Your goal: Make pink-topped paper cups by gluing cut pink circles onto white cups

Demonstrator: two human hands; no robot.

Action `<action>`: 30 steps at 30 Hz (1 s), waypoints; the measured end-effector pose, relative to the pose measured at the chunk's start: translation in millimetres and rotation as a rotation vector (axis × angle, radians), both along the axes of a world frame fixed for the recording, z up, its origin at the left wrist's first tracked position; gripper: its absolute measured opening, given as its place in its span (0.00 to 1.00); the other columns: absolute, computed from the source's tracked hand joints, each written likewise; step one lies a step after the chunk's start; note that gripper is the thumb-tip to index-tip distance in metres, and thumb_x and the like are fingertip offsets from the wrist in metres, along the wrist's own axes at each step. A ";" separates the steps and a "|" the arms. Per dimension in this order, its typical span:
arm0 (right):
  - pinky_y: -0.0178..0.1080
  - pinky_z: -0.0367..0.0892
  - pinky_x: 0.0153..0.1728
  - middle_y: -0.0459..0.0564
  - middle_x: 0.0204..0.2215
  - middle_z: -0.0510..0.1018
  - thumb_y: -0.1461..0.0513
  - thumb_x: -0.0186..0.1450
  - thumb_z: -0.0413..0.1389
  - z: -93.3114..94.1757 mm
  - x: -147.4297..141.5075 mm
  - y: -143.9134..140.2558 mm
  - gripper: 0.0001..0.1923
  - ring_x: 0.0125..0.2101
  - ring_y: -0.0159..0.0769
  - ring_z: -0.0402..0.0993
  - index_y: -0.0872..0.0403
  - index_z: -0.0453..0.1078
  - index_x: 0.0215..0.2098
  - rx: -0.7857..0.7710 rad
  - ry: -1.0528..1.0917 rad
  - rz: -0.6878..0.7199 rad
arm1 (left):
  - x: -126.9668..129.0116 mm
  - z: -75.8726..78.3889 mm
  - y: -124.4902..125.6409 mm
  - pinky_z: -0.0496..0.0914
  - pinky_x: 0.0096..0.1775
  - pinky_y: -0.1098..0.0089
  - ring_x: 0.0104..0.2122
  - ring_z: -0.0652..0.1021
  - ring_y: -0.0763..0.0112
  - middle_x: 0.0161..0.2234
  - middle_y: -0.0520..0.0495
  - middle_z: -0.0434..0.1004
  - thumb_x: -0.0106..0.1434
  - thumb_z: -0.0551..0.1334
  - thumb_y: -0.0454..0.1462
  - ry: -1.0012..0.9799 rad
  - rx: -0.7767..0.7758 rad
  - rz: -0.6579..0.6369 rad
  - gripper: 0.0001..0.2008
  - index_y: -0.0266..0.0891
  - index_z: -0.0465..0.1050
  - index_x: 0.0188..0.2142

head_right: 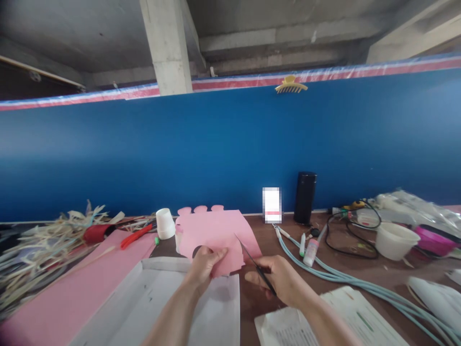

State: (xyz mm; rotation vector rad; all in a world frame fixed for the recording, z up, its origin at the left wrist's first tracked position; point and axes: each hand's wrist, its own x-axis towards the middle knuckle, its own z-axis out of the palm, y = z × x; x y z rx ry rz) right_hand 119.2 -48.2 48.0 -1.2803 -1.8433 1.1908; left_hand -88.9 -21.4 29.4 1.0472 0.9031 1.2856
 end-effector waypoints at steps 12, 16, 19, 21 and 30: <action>0.29 0.54 0.16 0.40 0.14 0.64 0.48 0.56 0.58 7.3 5.6 -2.8 0.20 0.14 0.25 0.61 0.57 0.68 0.26 -0.002 -0.079 0.043 | -3.0 -2.7 3.5 0.59 0.25 0.72 0.21 0.65 0.75 0.20 0.56 0.64 0.46 0.69 0.46 0.230 -0.024 0.282 0.19 0.39 0.62 0.22; 0.29 0.53 0.17 0.41 0.14 0.66 0.47 0.59 0.55 7.5 3.5 -3.3 0.20 0.16 0.26 0.62 0.56 0.67 0.24 0.032 -0.071 0.066 | -5.1 -7.0 4.3 0.55 0.24 0.73 0.22 0.62 0.76 0.21 0.56 0.60 0.48 0.68 0.48 0.414 0.021 0.294 0.20 0.40 0.58 0.22; 0.30 0.52 0.18 0.41 0.14 0.66 0.46 0.60 0.53 5.2 2.5 -2.4 0.21 0.16 0.26 0.61 0.56 0.65 0.24 0.047 -0.038 0.082 | -4.8 -5.8 3.1 0.55 0.25 0.72 0.22 0.61 0.76 0.21 0.56 0.60 0.48 0.67 0.50 0.475 0.018 0.284 0.21 0.41 0.58 0.22; 0.30 0.51 0.18 0.42 0.14 0.65 0.45 0.59 0.53 4.2 1.8 -1.8 0.22 0.16 0.26 0.61 0.56 0.64 0.23 0.053 -0.020 0.081 | -4.4 -4.2 2.5 0.55 0.25 0.72 0.22 0.62 0.75 0.21 0.56 0.60 0.47 0.67 0.51 0.496 0.008 0.282 0.22 0.41 0.58 0.22; 0.31 0.50 0.20 0.40 0.15 0.63 0.45 0.58 0.55 11.0 -1.1 -4.8 0.22 0.18 0.26 0.58 0.55 0.62 0.23 0.050 -0.001 0.109 | -5.1 -8.3 4.2 0.56 0.26 0.72 0.23 0.63 0.74 0.22 0.55 0.62 0.47 0.66 0.52 0.472 0.002 0.231 0.21 0.40 0.60 0.24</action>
